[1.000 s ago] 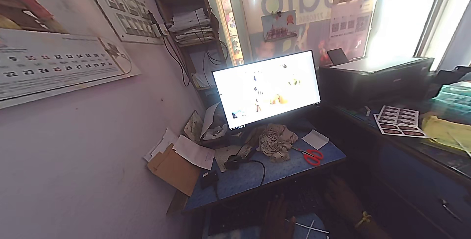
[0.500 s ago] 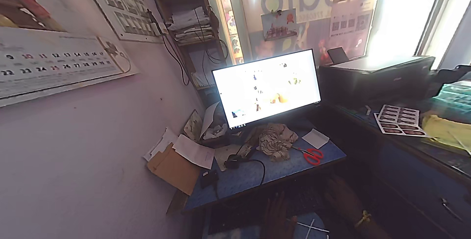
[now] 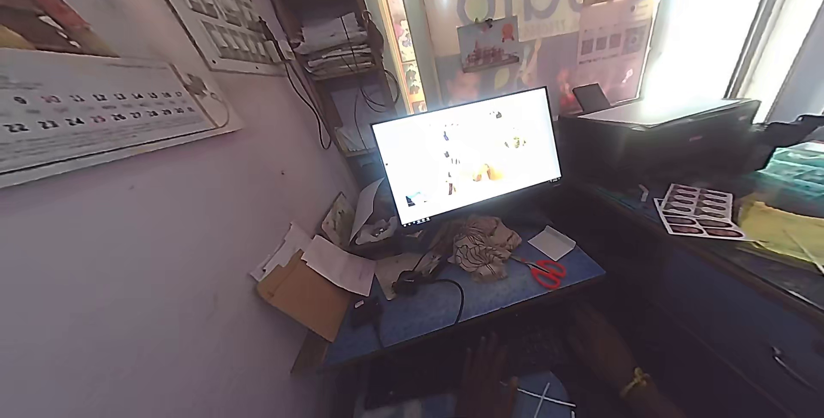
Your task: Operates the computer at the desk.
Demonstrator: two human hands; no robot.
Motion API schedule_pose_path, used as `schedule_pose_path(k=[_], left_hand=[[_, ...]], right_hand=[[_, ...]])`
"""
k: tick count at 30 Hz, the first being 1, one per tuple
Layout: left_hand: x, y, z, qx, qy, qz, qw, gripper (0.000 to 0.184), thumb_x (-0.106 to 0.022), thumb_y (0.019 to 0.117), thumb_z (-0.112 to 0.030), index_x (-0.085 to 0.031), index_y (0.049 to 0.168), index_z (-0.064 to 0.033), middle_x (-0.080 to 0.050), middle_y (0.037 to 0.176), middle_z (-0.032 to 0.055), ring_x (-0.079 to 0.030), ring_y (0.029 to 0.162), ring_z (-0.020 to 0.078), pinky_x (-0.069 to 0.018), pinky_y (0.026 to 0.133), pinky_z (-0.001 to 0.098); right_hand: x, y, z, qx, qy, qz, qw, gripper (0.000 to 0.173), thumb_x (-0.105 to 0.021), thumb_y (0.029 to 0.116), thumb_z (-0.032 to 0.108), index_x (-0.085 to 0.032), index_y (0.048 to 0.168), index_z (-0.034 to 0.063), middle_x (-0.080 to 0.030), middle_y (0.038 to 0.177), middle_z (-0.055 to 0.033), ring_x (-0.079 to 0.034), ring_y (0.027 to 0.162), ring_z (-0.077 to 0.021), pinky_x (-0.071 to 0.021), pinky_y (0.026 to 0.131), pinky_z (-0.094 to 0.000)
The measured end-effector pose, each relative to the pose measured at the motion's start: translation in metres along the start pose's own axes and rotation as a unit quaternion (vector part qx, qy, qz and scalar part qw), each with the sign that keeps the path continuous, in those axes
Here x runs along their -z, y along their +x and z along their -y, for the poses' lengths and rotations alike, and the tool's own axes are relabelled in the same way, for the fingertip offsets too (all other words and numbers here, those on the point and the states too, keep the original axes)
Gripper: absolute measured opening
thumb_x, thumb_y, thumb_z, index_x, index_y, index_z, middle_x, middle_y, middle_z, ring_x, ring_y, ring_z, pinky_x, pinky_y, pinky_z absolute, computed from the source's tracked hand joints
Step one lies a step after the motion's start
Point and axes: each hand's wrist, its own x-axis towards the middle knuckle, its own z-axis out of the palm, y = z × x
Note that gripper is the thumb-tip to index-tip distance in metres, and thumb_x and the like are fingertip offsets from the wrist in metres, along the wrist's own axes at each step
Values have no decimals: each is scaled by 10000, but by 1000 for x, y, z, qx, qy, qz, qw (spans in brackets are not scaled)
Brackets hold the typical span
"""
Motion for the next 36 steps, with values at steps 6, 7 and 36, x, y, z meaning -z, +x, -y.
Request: schedule_pose_path(k=[6, 7, 36], left_hand=[[-2, -1, 1, -2, -1, 1, 1000, 571, -390, 1066, -505, -530, 1508, -171, -380, 1650, 59, -301, 1549, 278, -178, 1262, 566], [-3, -1, 2, -1, 0, 1, 1000, 574, -386, 1067, -509, -530, 1508, -171, -377, 1652, 56, -299, 1550, 273, -178, 1263, 564], [16, -11, -7, -49, -57, -138, 988, 338, -555, 1013, -256, -726, 1230, -62, -720, 1221, 147, -668, 1170, 337, -490, 1043, 541]], right_hand=[[-5, 0, -4, 3, -15, -2, 1000, 523, -610, 967, 300, -580, 1450, 101, -528, 1489, -232, -504, 1392, -394, -431, 1140, -522], [-6, 1, -5, 4, -17, -2, 1000, 522, -608, 967, 303, -582, 1449, 102, -528, 1490, -230, -505, 1393, -391, -432, 1139, -521], [-2, -2, 1, -5, -24, 8, 1000, 518, -610, 959, 333, -602, 1419, 96, -523, 1472, -264, -508, 1377, -416, -430, 1132, -537]])
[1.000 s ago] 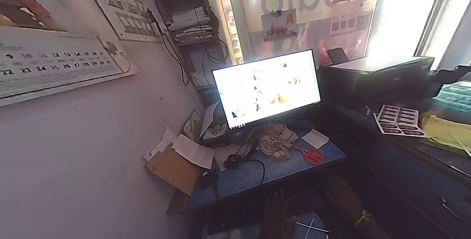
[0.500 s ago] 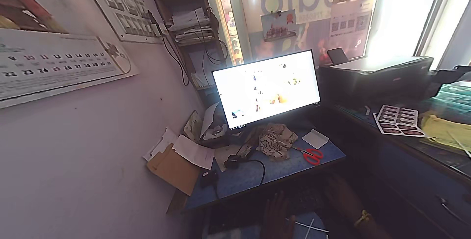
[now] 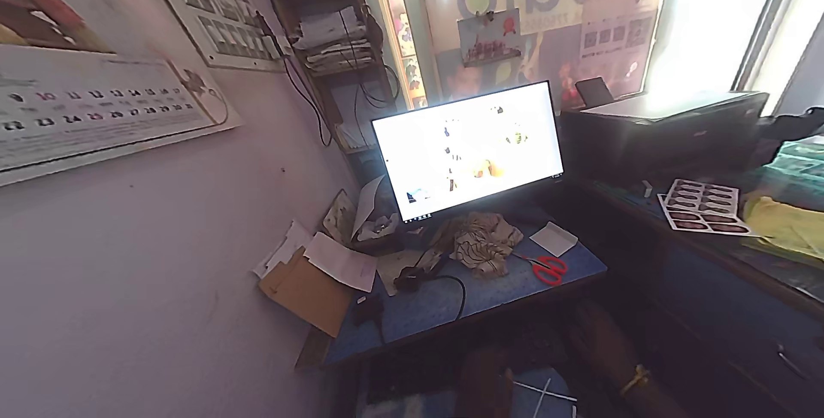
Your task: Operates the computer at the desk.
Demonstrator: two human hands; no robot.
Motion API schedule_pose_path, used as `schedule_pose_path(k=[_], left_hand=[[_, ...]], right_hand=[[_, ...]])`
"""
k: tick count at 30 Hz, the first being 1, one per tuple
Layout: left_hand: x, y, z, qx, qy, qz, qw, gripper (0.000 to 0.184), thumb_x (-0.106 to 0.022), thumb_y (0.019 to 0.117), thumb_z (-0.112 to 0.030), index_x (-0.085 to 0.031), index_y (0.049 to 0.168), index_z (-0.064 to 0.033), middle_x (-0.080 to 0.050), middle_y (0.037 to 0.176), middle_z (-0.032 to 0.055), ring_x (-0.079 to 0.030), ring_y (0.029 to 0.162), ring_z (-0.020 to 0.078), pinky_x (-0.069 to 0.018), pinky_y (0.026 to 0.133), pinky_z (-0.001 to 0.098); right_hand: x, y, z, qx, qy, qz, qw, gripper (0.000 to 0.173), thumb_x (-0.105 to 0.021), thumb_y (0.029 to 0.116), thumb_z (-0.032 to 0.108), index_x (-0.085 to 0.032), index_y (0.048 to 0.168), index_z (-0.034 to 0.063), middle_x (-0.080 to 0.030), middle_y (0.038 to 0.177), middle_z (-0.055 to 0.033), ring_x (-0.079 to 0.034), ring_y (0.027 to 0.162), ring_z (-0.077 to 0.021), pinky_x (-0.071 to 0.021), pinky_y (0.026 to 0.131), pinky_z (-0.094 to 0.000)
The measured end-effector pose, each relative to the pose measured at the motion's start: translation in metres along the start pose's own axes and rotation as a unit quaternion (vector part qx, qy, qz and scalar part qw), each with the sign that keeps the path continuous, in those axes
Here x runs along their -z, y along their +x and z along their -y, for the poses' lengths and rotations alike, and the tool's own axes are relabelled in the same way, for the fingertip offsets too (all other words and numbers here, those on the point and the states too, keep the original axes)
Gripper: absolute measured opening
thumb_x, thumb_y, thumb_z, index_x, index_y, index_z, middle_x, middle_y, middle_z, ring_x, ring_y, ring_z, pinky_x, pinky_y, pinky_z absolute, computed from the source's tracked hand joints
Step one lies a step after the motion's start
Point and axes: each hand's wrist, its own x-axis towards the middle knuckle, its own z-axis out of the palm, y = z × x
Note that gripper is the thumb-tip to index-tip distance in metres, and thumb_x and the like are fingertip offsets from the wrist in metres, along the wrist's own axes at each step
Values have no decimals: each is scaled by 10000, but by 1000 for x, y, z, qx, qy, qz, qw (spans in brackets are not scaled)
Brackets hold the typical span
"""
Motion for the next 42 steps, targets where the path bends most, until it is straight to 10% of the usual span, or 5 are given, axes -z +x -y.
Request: schedule_pose_path(k=[7, 18, 42], left_hand=[[33, 21, -19, -20, 47, -102, 993, 447, -570, 973, -258, -660, 1363, -59, -703, 851, 178, -704, 755, 351, -586, 699, 513], [95, -30, 64, 230, 145, 91, 958, 458, -479, 1058, -380, -662, 1343, -73, -584, 1450, 188, -536, 1366, 364, -401, 1157, 541], [81, -68, 91, 321, 203, -59, 923, 545, -496, 1036, -414, -620, 1364, 3, -552, 1450, 266, -559, 1329, 423, -445, 1100, 580]], right_hand=[[5, -2, 0, -11, 5, 17, 1000, 524, -612, 965, 337, -598, 1413, 64, -525, 1478, -252, -497, 1389, -413, -420, 1143, -536], [-2, 5, -1, -16, 35, -25, 999, 603, -654, 920, 341, -552, 1447, 67, -542, 1469, -224, -528, 1367, -385, -452, 1117, -524], [-4, 1, -3, -1, 10, -25, 1000, 571, -635, 924, 334, -582, 1429, 72, -556, 1448, -235, -536, 1350, -402, -451, 1110, -536]])
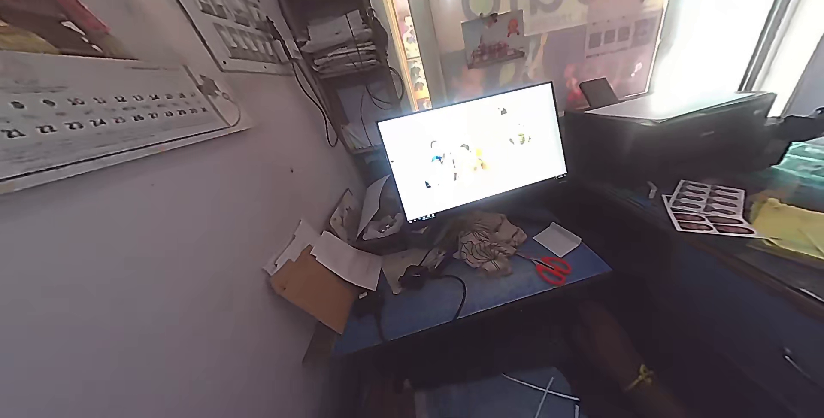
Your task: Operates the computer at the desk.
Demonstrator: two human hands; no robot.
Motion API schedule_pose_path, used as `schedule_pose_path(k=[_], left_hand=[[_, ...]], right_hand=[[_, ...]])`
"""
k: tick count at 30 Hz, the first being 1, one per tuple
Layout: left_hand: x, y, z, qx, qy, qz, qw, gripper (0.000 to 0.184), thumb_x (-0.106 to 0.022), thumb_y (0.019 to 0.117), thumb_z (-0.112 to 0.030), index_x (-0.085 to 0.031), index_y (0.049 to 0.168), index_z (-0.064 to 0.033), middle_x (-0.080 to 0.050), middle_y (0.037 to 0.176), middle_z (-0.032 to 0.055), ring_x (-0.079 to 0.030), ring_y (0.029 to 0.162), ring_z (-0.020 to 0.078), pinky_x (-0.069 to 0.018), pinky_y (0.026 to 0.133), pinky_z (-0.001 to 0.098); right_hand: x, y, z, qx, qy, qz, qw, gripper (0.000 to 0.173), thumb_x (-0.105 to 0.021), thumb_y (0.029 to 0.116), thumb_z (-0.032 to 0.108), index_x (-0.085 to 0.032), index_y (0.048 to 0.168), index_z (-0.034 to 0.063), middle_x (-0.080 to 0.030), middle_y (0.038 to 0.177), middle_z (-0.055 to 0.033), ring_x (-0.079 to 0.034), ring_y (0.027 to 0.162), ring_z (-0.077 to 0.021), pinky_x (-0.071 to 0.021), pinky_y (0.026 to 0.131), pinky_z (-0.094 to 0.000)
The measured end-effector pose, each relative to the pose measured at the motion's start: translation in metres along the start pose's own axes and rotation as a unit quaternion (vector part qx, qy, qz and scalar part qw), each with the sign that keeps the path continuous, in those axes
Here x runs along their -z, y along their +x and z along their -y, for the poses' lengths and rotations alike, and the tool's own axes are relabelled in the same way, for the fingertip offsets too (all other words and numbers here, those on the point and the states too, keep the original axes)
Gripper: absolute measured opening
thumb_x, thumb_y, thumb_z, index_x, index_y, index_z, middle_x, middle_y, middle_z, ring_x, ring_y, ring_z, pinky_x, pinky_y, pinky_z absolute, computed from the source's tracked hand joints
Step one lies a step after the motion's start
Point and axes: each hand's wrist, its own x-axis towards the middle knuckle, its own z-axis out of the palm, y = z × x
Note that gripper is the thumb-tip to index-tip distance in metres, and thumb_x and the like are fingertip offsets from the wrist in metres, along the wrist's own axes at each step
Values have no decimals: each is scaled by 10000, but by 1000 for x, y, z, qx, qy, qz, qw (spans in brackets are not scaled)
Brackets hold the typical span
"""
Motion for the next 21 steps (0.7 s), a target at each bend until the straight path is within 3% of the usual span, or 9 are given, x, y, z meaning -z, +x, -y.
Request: schedule_pose_path(k=[9, 14, 17, 21], left_hand=[[-3, 15, 0, -21, 15, 28, 999, 604, -474, 1036, -523, -667, 1337, -36, -513, 1495, 267, -516, 1374, 429, -411, 1131, 583], [1, 2, -18, 8, 14, 99, 995, 657, -498, 1023, -546, -571, 1447, -49, -282, 1639, 285, -310, 1503, 463, -307, 1202, 592], [-15, -5, -16, -20, 43, 89, 995, 670, -475, 1019, -557, -507, 1516, -109, -301, 1629, 289, -277, 1502, 504, -287, 1206, 602], [-22, -11, -10, -43, 49, 60, 996, 632, -416, 1050, -520, -520, 1504, -92, -323, 1623, 284, -289, 1503, 497, -241, 1228, 602]], right_hand=[[-2, 1, -4, 13, -6, -25, 1000, 528, -648, 913, 307, -615, 1387, 76, -583, 1412, -233, -562, 1321, -398, -481, 1078, -525], [4, -3, -1, -8, 7, 29, 1000, 573, -638, 939, 334, -567, 1440, 65, -524, 1483, -234, -504, 1391, -384, -439, 1132, -519], [4, -3, -2, -2, 4, 21, 1000, 578, -621, 943, 345, -566, 1441, 56, -528, 1486, -228, -508, 1390, -383, -436, 1134, -521], [1, -3, -2, -14, 7, 28, 999, 604, -633, 934, 327, -538, 1466, 57, -516, 1502, -224, -466, 1423, -389, -396, 1168, -526]])
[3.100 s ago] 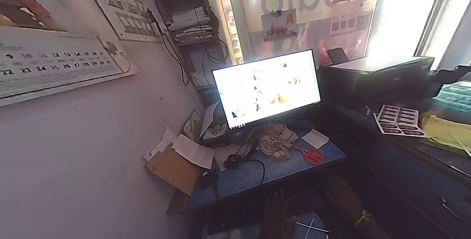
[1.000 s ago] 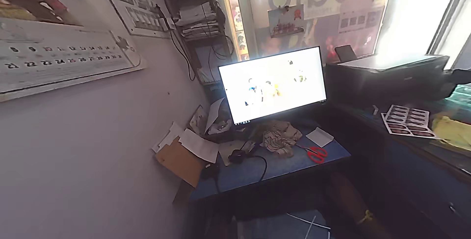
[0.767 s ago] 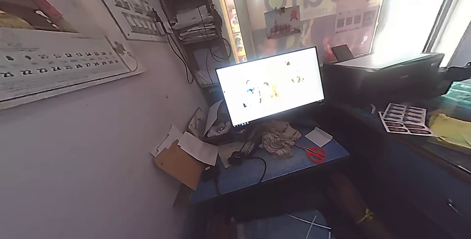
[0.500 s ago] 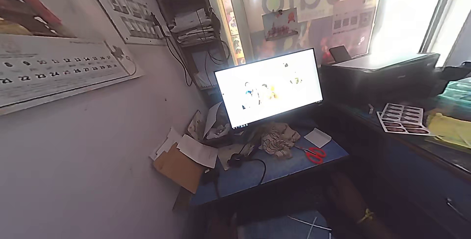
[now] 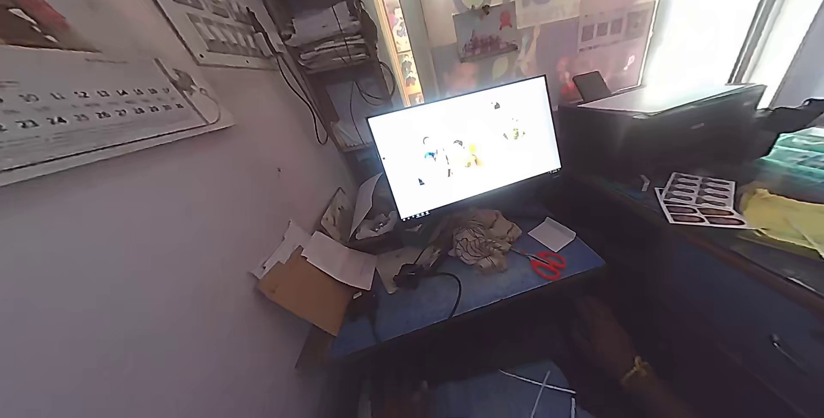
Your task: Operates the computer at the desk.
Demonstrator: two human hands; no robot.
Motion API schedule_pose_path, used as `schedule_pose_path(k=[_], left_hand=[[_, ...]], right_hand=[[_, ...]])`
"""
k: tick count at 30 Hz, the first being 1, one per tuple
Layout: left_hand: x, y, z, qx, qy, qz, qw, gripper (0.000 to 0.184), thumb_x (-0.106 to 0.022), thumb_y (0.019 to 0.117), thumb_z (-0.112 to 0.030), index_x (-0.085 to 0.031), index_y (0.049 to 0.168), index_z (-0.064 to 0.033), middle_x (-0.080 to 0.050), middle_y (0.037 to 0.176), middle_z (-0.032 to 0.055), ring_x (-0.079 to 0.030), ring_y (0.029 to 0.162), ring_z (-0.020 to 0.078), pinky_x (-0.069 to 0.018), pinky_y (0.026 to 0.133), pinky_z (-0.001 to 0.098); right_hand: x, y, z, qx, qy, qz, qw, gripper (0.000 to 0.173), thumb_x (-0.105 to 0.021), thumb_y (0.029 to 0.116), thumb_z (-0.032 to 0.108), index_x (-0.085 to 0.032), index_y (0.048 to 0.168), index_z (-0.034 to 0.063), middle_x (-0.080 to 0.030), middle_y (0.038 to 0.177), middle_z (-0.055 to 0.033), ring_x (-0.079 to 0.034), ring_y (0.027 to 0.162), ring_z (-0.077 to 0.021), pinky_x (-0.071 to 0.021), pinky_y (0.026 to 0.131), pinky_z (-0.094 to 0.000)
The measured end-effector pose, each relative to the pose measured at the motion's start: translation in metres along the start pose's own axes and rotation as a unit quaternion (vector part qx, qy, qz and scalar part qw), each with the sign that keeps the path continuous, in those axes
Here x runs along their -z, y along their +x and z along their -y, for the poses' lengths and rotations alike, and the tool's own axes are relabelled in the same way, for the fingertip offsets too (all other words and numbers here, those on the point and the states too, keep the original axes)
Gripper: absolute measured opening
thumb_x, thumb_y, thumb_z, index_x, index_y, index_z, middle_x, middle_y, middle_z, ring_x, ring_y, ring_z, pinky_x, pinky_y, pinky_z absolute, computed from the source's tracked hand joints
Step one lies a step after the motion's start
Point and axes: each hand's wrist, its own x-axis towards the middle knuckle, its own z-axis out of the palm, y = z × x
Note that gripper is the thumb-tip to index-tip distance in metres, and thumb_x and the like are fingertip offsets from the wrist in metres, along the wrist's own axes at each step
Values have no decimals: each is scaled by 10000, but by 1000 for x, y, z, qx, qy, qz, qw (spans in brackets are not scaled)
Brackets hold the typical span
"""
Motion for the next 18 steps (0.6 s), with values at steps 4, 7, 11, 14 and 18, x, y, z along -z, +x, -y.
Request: schedule_pose_path(k=[4, 7, 11, 14, 18], left_hand=[[-2, -3, 2, -26, -6, -52, 998, 607, -429, 1057, -484, -574, 1440, -36, -395, 1588, 275, -343, 1483, 485, -255, 1222, 610], [1, 2, 2, -22, 17, -43, 999, 555, -419, 1051, -373, -565, 1428, 8, -353, 1630, 227, -309, 1519, 430, -257, 1232, 572], [6, 1, 6, 0, -49, -31, 998, 542, -490, 993, -280, -542, 1430, 35, -389, 1599, 247, -323, 1511, 425, -276, 1236, 546], [10, 2, 8, 21, -72, -8, 997, 512, -523, 982, -271, -569, 1394, 30, -412, 1575, 262, -356, 1493, 423, -294, 1228, 538], [9, 7, 10, 21, -84, -9, 996, 404, -522, 965, -206, -631, 1287, 12, -438, 1559, 248, -367, 1485, 416, -307, 1219, 533]], right_hand=[[0, 2, 1, -10, 0, 3, 1000, 601, -622, 953, 317, -526, 1463, 14, -505, 1502, -250, -480, 1411, -400, -411, 1162, -522], [-2, 2, 3, 0, -7, -7, 1000, 653, -576, 985, 340, -443, 1520, -9, -452, 1548, -264, -436, 1445, -416, -360, 1194, -533], [-2, 3, 8, 20, 5, -39, 999, 606, -530, 996, 358, -477, 1512, 44, -509, 1514, -221, -483, 1415, -383, -385, 1179, -546], [-5, 2, 8, 43, -10, -38, 998, 606, -481, 1013, 374, -482, 1505, 21, -507, 1521, -222, -468, 1434, -371, -368, 1197, -525], [-1, 5, 11, 41, -11, -25, 999, 575, -511, 1009, 392, -543, 1448, 22, -555, 1462, -231, -504, 1396, -378, -394, 1175, -534]])
